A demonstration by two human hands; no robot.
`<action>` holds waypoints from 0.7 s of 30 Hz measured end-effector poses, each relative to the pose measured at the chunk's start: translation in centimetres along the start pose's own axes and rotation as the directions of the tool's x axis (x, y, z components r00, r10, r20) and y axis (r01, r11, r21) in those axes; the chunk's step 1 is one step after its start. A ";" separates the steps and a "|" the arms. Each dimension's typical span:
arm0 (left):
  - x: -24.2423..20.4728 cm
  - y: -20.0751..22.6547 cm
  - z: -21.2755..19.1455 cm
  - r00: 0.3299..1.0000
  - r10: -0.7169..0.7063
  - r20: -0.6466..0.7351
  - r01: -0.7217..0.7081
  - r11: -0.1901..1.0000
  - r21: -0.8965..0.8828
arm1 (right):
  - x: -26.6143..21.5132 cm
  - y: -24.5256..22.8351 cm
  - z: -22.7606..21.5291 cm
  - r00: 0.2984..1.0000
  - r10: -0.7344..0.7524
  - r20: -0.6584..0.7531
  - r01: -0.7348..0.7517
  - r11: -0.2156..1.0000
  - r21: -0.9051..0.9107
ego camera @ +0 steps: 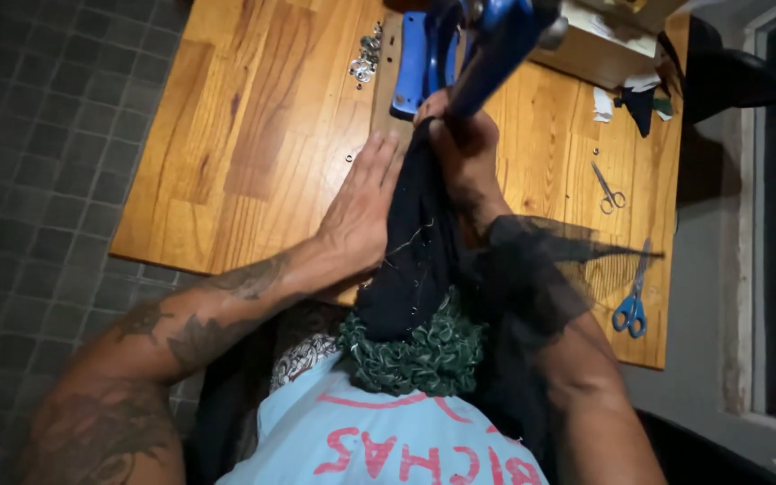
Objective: Assembling a garment by attaching hardware with a hand press and trimming fabric with scissors
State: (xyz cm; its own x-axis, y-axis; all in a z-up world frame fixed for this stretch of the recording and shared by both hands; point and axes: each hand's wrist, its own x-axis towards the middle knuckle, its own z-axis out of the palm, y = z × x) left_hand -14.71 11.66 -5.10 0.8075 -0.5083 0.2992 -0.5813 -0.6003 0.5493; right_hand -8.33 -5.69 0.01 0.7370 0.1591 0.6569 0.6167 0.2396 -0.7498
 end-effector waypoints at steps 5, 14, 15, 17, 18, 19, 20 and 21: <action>0.9 0.2 -2.2 0.996 0.091 0.025 -0.093 0.988 0.119 | 0.6 -0.8 0.8 0.997 0.070 -0.018 -0.069 0.997 0.030; 1.6 1.7 -5.5 0.976 -0.004 0.218 -0.019 0.995 0.100 | 0.6 -2.8 0.8 0.989 0.150 0.016 -0.150 0.989 0.006; 1.3 1.5 -5.7 0.976 -0.004 0.219 -0.018 0.995 0.101 | 0.5 -3.6 1.3 0.988 0.151 0.015 -0.151 0.989 0.007; 1.2 1.1 -6.2 0.994 0.041 0.102 -0.010 0.957 -0.289 | 0.9 -5.1 1.9 0.975 0.221 -0.015 -0.220 0.975 0.029; 1.4 1.1 -5.9 0.994 0.040 0.100 -0.010 0.959 -0.285 | 0.9 -4.9 1.5 0.976 0.218 -0.012 -0.217 0.976 0.032; 1.5 1.1 -5.7 0.999 0.036 -0.013 -0.038 0.951 -0.307 | 0.9 -4.7 1.1 0.980 0.198 0.017 -0.198 0.980 -0.024; 1.4 1.2 -5.3 0.992 0.028 -0.120 -0.066 0.942 -0.330 | 0.6 -4.5 0.7 0.982 0.186 0.043 -0.182 0.980 -0.079; 1.7 1.6 -5.7 0.993 0.025 -0.116 -0.063 0.942 -0.330 | 0.5 -4.8 0.9 0.981 0.189 0.041 -0.185 0.980 -0.076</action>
